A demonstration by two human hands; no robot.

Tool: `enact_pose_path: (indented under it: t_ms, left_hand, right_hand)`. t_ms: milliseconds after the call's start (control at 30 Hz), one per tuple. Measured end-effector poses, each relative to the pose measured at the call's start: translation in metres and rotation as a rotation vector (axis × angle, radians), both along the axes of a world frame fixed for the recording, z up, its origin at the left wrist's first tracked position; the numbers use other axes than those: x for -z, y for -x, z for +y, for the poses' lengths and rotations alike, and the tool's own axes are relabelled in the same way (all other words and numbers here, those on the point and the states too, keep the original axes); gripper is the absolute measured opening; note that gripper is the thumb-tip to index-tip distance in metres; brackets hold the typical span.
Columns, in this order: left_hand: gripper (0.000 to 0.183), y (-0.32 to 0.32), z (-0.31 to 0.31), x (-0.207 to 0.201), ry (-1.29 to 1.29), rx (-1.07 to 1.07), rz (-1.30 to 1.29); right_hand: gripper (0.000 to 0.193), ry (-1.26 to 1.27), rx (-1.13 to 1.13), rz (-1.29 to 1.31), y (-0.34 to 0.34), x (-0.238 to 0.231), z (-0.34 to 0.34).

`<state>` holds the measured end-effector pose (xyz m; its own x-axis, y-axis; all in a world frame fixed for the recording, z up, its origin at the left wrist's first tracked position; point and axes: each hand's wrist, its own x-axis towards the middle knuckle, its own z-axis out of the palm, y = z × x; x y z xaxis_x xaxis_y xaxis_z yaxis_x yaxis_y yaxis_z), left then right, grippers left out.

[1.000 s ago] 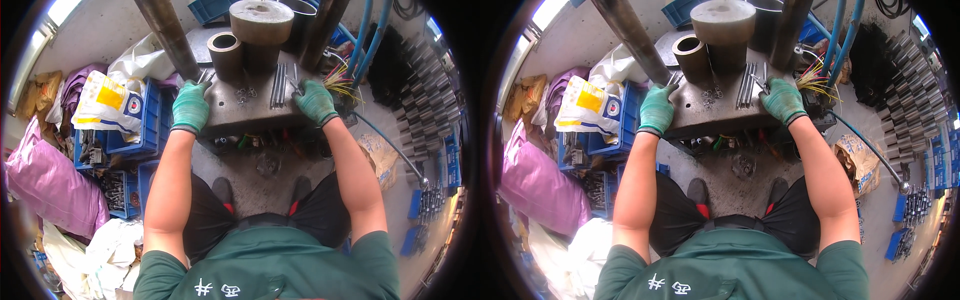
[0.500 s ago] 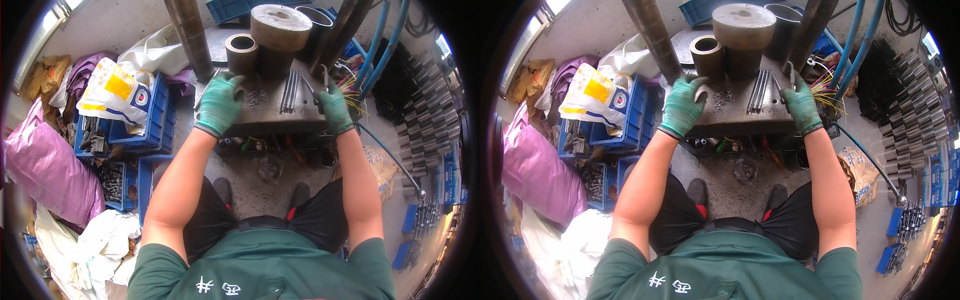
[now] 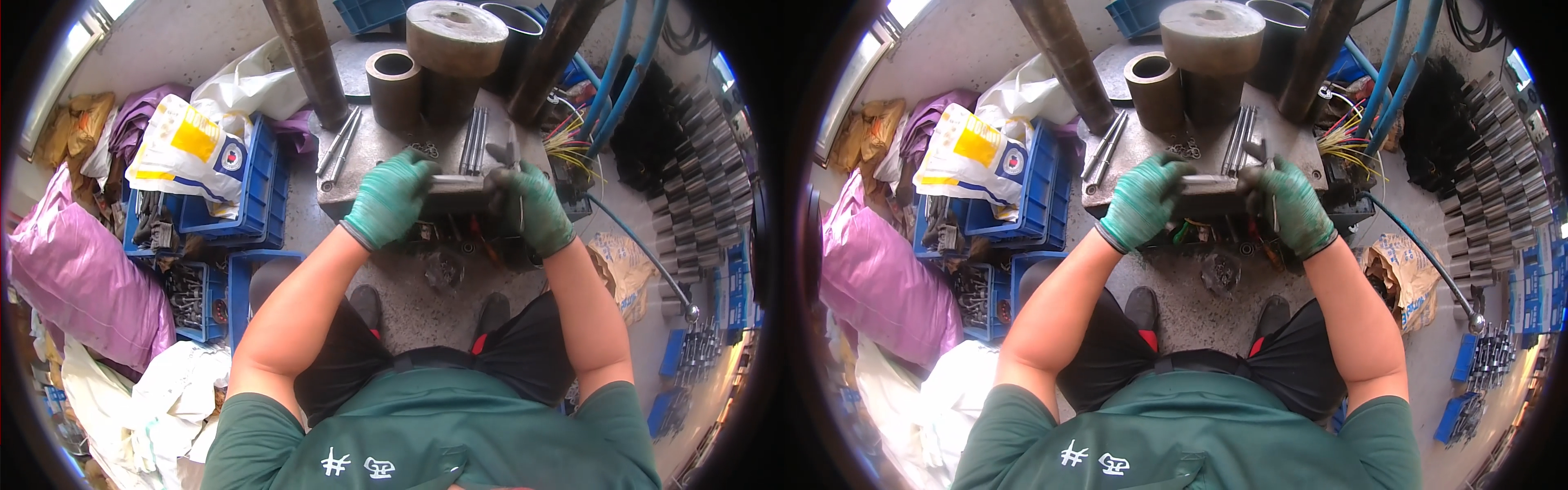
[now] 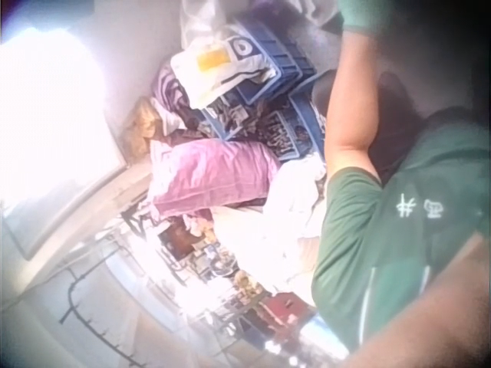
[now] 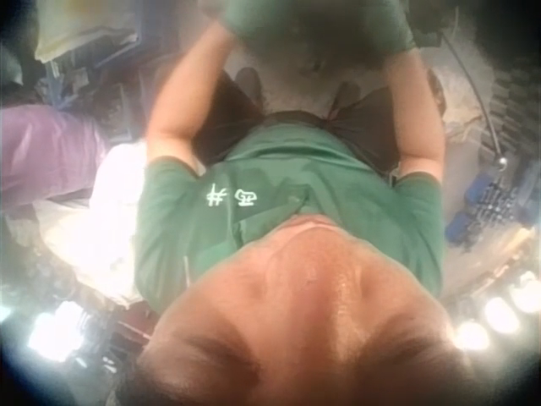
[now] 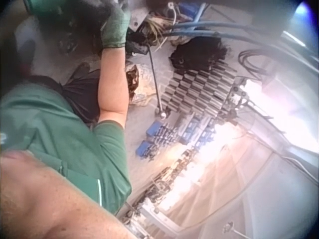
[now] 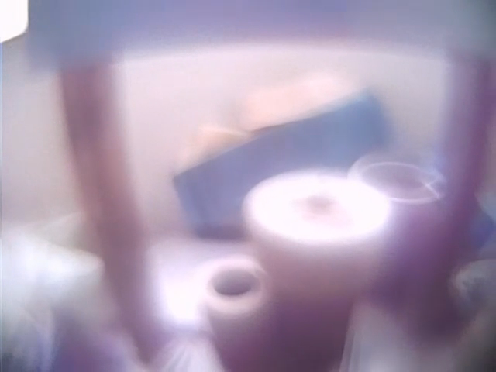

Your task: The person holds and looks at a small metal tube and a cluster of thin metal pins while wearing green gloves, then puts them down on a workbench.

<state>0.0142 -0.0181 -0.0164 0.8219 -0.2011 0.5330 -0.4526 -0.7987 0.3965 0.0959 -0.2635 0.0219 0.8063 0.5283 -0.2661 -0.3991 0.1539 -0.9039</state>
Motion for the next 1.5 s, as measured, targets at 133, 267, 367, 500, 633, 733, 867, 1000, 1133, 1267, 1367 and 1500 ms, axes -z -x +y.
enact_pose_path:
  t_ms: [133, 267, 367, 500, 633, 733, 867, 1000, 1133, 1267, 1367, 1500]
  left_hand:
    - [0.031, 0.002, 0.012, 0.015, 0.204, -0.260, 0.129]
    - [0.029, 0.003, 0.008, 0.012, 0.073, -0.322, 0.162]
    - [0.028, 0.005, 0.003, 0.009, -0.124, -0.336, 0.238]
    - [0.030, 0.012, -0.001, 0.010, -0.198, -0.336, 0.237]
    - [0.029, 0.015, 0.003, 0.027, -0.173, -0.254, 0.148]
    - [0.027, 0.014, 0.002, 0.028, -0.147, -0.236, 0.117]
    - [0.028, 0.009, 0.001, 0.021, 0.020, -0.274, 0.188]
    - [0.014, -0.003, -0.005, 0.016, 0.524, -0.408, 0.369]
    - [0.019, 0.004, 0.007, -0.007, 1.279, -0.153, 0.779]
    - [0.017, 0.000, 0.002, -0.012, 1.576, -0.209, 0.840]
    - [0.013, 0.000, 0.005, -0.010, 1.633, -0.142, 0.902]
    - [0.011, 0.001, 0.004, -0.006, 1.679, -0.107, 0.857]
  right_hand:
    - [0.045, -0.062, 0.108, -0.051, -0.016, -0.001, -0.008]
    - [0.047, -0.095, 0.146, -0.008, -0.023, 0.002, -0.010]
    - [0.045, -0.071, 0.149, 0.003, -0.020, -0.003, -0.009]
    - [0.041, -0.061, 0.137, 0.035, -0.017, -0.006, -0.012]
    - [0.038, 0.006, 0.075, -0.068, -0.016, -0.008, -0.015]
    - [0.035, 0.018, -0.018, -0.105, -0.017, -0.008, -0.016]
    - [0.036, 0.046, -0.048, -0.186, -0.009, -0.015, -0.013]
    - [0.059, 0.219, -0.143, -0.382, -0.008, -0.012, -0.012]
    - [0.065, 0.344, -0.130, -0.688, 0.005, -0.008, -0.006]
    - [0.068, 0.629, -0.120, -1.254, 0.007, -0.004, -0.001]
    - [0.062, 0.768, -0.140, -1.481, 0.010, -0.007, 0.003]
    - [0.061, 0.762, -0.157, -1.502, 0.009, -0.006, 0.007]
